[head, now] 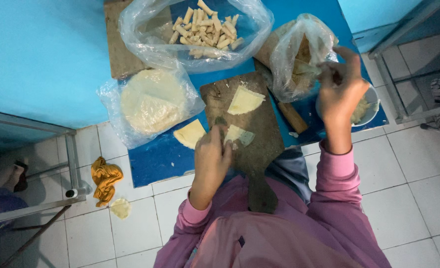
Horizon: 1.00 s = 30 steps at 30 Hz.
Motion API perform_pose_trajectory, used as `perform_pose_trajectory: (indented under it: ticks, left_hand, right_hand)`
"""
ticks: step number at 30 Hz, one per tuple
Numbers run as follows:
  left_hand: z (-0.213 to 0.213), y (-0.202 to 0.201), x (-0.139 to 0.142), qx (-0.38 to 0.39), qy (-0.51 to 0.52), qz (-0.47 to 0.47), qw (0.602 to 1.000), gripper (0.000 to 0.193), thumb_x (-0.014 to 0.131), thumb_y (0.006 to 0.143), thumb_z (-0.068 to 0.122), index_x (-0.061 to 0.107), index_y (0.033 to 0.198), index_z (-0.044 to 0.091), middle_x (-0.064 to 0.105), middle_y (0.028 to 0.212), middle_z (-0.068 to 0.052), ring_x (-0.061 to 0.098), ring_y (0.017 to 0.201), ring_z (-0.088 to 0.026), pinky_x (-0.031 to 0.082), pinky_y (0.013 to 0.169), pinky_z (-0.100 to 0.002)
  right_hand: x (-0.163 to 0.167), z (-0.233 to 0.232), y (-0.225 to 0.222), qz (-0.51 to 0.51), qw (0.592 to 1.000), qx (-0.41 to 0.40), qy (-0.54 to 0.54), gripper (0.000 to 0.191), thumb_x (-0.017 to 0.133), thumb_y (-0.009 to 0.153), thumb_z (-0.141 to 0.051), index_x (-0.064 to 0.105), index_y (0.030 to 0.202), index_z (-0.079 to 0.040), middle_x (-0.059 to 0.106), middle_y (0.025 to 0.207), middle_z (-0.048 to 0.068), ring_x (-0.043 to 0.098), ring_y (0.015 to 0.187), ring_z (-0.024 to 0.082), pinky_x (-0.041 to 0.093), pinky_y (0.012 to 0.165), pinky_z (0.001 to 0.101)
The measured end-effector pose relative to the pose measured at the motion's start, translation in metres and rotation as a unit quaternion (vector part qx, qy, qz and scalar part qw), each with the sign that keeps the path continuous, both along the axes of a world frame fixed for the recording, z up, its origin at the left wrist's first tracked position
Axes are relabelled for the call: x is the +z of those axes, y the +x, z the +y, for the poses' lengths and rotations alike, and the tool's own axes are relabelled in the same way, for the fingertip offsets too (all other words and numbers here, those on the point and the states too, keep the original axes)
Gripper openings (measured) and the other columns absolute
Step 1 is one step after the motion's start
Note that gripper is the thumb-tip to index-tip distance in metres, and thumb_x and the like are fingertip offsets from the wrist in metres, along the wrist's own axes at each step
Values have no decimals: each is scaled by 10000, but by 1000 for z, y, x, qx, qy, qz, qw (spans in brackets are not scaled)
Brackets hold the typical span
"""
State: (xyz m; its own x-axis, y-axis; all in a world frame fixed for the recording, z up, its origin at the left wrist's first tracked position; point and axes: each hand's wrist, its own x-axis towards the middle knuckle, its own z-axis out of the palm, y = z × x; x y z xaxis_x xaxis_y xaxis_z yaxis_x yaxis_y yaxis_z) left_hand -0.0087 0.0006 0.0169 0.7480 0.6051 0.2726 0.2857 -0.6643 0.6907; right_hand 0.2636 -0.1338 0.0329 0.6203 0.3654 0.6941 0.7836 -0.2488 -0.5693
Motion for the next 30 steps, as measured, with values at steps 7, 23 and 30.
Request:
perform_pose_trajectory:
  ticks: [7, 23, 30]
  left_hand:
    - [-2, -2, 2, 15, -36, -40, 998, 285, 670, 893, 35, 563, 1154, -5, 637, 861, -208, 642, 782, -397, 489, 699, -480]
    - [-3, -8, -6, 22, -58, -75, 995, 291, 682, 887, 8, 572, 1156, -8, 594, 849, -173, 624, 746, -342, 497, 663, -419]
    - [-1, -11, -12, 24, -91, -108, 990, 295, 677, 876, -53, 577, 1150, -10, 609, 853, -134, 627, 736, -252, 521, 678, -351]
  right_hand:
    - [-7, -19, 10, 57, 995, 25, 79, 372, 592, 1044, 194, 572, 1369, 15, 801, 987, 178, 784, 827, 169, 617, 761, 253]
    - [-33, -30, -82, 287, 937, 172, 105, 322, 605, 1046, 104, 503, 1336, 9, 757, 1067, 176, 713, 878, 172, 563, 747, 253]
    - [-77, 1, -100, 312, 909, 255, 104, 359, 588, 993, 164, 510, 1311, 15, 643, 1223, 151, 744, 1046, 238, 616, 760, 292]
